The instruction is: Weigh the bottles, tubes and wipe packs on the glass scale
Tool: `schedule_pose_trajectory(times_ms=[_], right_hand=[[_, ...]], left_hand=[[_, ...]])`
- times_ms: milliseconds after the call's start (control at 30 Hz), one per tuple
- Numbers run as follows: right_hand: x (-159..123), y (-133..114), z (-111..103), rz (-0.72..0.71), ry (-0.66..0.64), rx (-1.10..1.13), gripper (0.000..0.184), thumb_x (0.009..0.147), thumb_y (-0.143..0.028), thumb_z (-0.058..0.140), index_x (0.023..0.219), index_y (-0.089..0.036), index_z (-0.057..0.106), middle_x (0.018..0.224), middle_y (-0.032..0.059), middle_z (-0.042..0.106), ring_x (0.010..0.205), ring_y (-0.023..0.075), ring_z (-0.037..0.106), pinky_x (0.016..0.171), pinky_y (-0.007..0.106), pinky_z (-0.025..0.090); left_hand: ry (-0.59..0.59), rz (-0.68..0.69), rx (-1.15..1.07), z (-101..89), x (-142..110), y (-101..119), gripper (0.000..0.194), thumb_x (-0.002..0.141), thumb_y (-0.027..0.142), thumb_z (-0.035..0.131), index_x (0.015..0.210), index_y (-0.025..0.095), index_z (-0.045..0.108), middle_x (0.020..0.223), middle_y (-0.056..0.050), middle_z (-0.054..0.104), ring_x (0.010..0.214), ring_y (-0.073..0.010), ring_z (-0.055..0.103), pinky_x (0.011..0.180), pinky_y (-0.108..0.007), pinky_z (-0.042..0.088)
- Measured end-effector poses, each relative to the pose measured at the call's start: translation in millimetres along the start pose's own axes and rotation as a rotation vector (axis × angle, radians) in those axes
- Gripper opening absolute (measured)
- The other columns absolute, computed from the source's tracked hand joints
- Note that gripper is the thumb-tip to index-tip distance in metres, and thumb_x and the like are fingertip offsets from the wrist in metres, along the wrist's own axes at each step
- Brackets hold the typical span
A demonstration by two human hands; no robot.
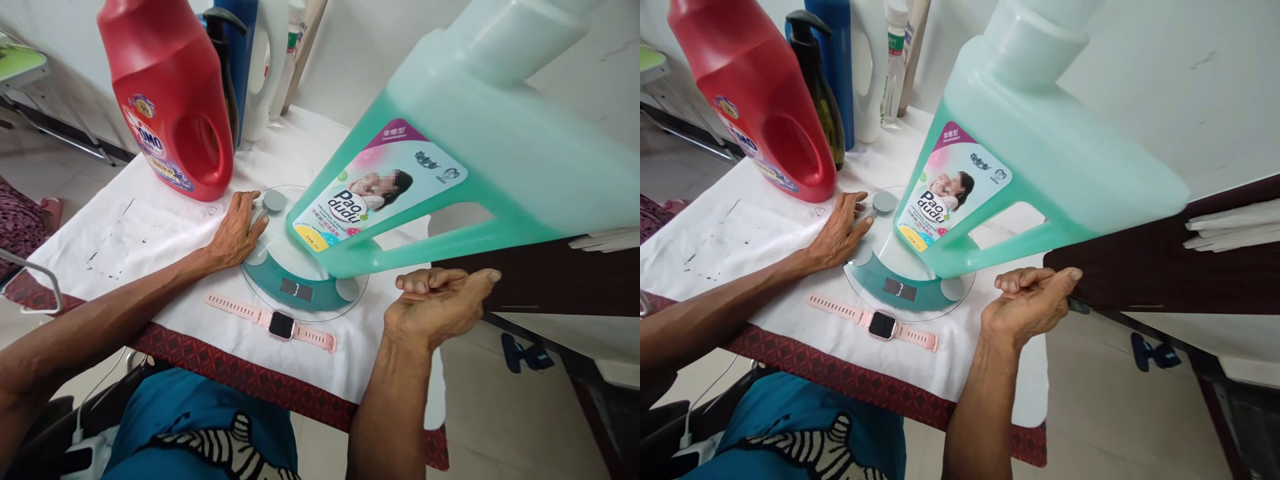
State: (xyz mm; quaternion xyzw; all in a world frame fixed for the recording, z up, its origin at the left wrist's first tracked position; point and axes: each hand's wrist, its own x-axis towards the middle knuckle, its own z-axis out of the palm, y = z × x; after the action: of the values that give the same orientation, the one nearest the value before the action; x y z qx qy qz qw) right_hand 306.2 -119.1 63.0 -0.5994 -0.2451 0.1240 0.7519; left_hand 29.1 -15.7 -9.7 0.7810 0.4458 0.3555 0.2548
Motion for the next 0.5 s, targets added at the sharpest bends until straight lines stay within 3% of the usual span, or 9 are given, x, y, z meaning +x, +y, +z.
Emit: schedule_pose_trajectory(times_ms=[167,500], right_hand=[[3.6,3.0,-5.9,0.051,-0.023,0.031,0.055,0.099,-0.055,0.049,0.054,-0.024,0.041,0.048,-0.0054,0.031,0.043,0.0099,0.035,0.046,0.026,0.037],[2.0,1.5,-3.3,0.053,-0.043,-0.002,0.054,0.098,-0.054,0.05,0.054,-0.024,0.038,0.05,-0.0055,0.029,0.044,0.0098,0.034,0.045,0.025,0.033]], left_hand=[[0.003,0.011,0.002,-0.6,-0.5,-0.8,0.047,0.108,0.045,0.044,0.146,0.017,0.04,0.141,-0.018,0.05,0.119,-0.0267,0.062,0.108,-0.054,0.054],[-0.009,0.006,-0.002,-1.8,-0.7,1.5,0.046,0.108,0.044,0.044,0.146,0.017,0.039,0.142,-0.018,0.05,0.119,-0.0268,0.062,0.107,-0.055,0.054]])
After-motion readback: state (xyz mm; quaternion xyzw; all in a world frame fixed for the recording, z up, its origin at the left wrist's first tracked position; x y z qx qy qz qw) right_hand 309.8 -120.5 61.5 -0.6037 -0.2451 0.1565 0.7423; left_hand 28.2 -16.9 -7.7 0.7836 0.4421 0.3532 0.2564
